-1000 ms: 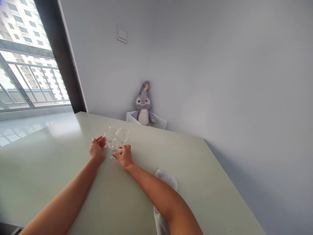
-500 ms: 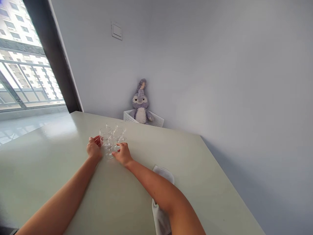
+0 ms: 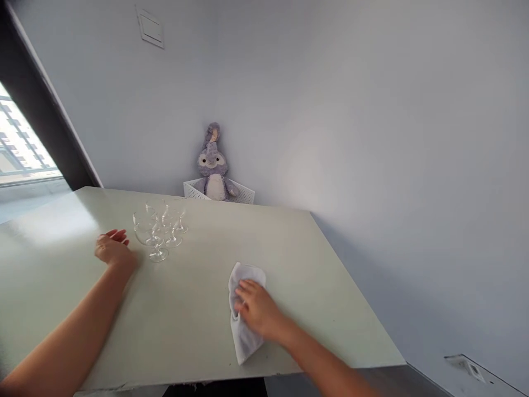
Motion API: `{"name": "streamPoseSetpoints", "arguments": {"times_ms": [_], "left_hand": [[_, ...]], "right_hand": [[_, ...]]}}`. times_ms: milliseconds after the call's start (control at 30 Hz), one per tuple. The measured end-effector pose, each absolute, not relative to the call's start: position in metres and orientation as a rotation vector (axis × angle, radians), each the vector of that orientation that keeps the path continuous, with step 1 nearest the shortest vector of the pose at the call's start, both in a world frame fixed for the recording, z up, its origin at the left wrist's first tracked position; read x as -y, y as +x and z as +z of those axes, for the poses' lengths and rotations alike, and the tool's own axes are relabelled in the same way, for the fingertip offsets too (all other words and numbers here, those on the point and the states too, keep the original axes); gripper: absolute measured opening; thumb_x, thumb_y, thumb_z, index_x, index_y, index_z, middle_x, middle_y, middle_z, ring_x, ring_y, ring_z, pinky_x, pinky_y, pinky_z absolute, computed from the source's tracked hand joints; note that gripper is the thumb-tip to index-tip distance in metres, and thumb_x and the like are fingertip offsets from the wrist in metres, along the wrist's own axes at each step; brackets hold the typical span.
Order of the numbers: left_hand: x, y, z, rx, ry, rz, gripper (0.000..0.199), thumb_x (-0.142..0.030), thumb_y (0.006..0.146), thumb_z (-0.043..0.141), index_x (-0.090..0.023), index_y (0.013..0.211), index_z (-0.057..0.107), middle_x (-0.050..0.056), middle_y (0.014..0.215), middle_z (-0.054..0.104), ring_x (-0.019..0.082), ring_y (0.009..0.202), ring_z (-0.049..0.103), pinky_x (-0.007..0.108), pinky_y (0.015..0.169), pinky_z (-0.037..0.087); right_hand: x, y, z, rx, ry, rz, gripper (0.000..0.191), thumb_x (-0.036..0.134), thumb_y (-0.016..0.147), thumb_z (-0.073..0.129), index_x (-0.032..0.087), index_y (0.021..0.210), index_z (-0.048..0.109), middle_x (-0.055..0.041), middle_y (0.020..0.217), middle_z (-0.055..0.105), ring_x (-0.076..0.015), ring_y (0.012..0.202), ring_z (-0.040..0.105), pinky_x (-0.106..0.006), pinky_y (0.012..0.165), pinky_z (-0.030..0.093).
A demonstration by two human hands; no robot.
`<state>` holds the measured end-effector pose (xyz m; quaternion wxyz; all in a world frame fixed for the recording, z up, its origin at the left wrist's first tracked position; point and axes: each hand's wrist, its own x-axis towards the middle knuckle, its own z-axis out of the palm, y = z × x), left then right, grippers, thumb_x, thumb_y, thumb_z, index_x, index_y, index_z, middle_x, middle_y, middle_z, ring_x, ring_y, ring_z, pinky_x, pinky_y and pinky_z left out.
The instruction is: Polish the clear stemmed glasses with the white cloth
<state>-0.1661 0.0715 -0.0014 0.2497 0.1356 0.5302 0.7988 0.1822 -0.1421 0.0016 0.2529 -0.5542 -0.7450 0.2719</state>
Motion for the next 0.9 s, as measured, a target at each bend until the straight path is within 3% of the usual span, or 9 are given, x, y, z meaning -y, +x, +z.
{"name": "streamPoseSetpoints", "arguments": {"times_ms": [100, 167, 500, 700, 900], "left_hand": [[-0.063, -0.167, 0.012, -1.482, 0.377, 2.311, 0.021, -0.021, 0.086, 0.022, -0.016, 0.085, 0.042, -0.001, 0.073, 0.049, 0.008, 0.061, 0.043, 0.023, 0.063, 0.036], [-0.058, -0.167, 0.02, -1.485, 0.404, 2.398, 0.017, -0.019, 0.086, 0.022, -0.018, 0.088, 0.039, -0.002, 0.076, 0.046, 0.008, 0.066, 0.043, 0.023, 0.067, 0.036], [0.012, -0.112, 0.048, -1.474, 0.944, 2.56, 0.017, -0.017, 0.081, 0.034, -0.014, 0.093, 0.045, -0.001, 0.08, 0.045, 0.009, 0.069, 0.046, 0.023, 0.064, 0.039], [0.06, -0.053, -0.002, -1.307, 1.859, 1.868, 0.014, -0.022, 0.084, 0.038, -0.018, 0.091, 0.05, 0.003, 0.083, 0.053, 0.015, 0.08, 0.051, 0.028, 0.074, 0.041], [0.051, -0.05, -0.022, -1.125, 2.288, 1.392, 0.021, -0.019, 0.085, 0.037, -0.02, 0.104, 0.045, 0.002, 0.079, 0.054, 0.015, 0.075, 0.052, 0.027, 0.068, 0.043]], "right_hand": [[0.171, 0.164, -0.01, 2.299, -1.459, 0.6, 0.056, 0.037, 0.081, 0.048, 0.018, 0.132, 0.037, -0.0086, 0.143, 0.021, -0.0269, 0.132, 0.014, -0.046, 0.107, 0.013], [0.174, 0.151, -0.011, 2.422, -1.379, 0.563, 0.061, 0.043, 0.084, 0.042, 0.016, 0.136, 0.028, -0.0086, 0.145, 0.012, -0.0258, 0.133, 0.007, -0.044, 0.108, 0.01], [0.053, 0.116, -0.015, 2.68, -1.163, 0.486, 0.065, 0.053, 0.086, 0.028, 0.014, 0.137, 0.023, -0.0104, 0.145, 0.014, -0.0239, 0.133, 0.008, -0.041, 0.108, 0.008], [-0.043, 0.134, -0.023, 2.573, -1.46, 0.367, 0.061, 0.05, 0.086, 0.029, 0.016, 0.136, 0.027, -0.0087, 0.145, 0.017, -0.0242, 0.133, 0.012, -0.04, 0.107, 0.011], [-0.109, 0.207, -0.022, 2.322, -1.911, 0.275, 0.056, 0.046, 0.088, 0.027, 0.016, 0.135, 0.028, -0.0095, 0.144, 0.02, -0.0241, 0.132, 0.016, -0.04, 0.105, 0.014]]}}
